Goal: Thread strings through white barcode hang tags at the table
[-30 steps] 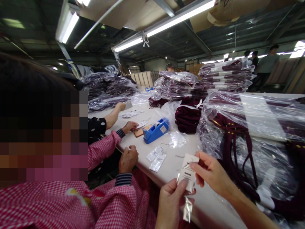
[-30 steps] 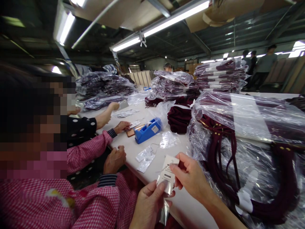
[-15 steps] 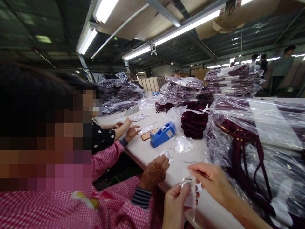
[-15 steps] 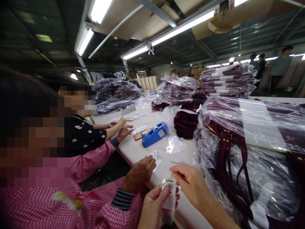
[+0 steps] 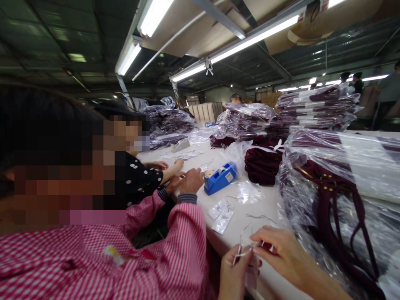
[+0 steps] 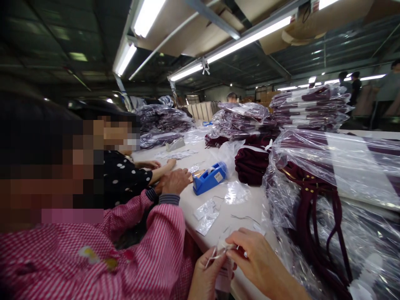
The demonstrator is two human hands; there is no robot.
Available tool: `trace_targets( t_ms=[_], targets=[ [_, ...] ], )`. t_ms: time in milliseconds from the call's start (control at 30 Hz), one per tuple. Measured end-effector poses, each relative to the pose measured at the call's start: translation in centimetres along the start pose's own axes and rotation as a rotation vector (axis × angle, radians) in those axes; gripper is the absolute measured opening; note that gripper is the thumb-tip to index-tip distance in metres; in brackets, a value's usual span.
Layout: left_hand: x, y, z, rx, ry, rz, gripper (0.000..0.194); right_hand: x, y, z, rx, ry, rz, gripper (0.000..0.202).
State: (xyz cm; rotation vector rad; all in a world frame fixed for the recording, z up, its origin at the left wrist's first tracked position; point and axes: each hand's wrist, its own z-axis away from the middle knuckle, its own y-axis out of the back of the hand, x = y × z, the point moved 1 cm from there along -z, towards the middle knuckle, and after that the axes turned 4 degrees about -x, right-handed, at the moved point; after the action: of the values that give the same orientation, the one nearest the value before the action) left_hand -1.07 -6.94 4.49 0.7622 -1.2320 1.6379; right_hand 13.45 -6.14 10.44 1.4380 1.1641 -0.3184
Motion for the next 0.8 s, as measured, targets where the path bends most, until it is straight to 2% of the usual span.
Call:
trace_targets(
  t_ms=[100, 200, 367, 467, 633, 700, 800],
  targets=[
    [0.3, 0.4, -0.2, -0.001, -0.020, 0.006, 0.041, -0.2, -0.4, -1.0, 0.002, 0.024, 0.032, 0.018],
    [1.4, 0.6, -0.3, -0.020, -0.051, 0.011, 0.037, -0.1, -0.9, -2.4, -0.002, 0.003, -0.034, 0.021],
    [3.2, 1.6, -0.5, -0.062, -0.075, 0.085, 0.035, 0.9, -2.3, -4.7, -0.030, -0.105, -0.206, 0.019],
    [3.5, 2.5, -0.7, -0.042, -0.124, 0.064, 0.025, 1.7, -3.2, -5.7, -0.030, -0.162, -0.262, 0.019],
    [3.4, 4.1, -1.7, -0.042, -0.195, -0.041, 0.019, 2.1, -4.0, -6.6, -0.047, -0.151, -0.234, 0.020],
    [3.4, 4.5, -2.4, -0.047, -0.214, -0.038, 0.025, 2.2, -4.0, -6.7, -0.021, -0.159, -0.233, 0.019],
    [3.1, 5.0, -3.1, -0.031, -0.220, 0.001, 0.045, 2.3, -4.2, -6.7, -0.038, -0.242, -0.290, 0.047]
  ],
)
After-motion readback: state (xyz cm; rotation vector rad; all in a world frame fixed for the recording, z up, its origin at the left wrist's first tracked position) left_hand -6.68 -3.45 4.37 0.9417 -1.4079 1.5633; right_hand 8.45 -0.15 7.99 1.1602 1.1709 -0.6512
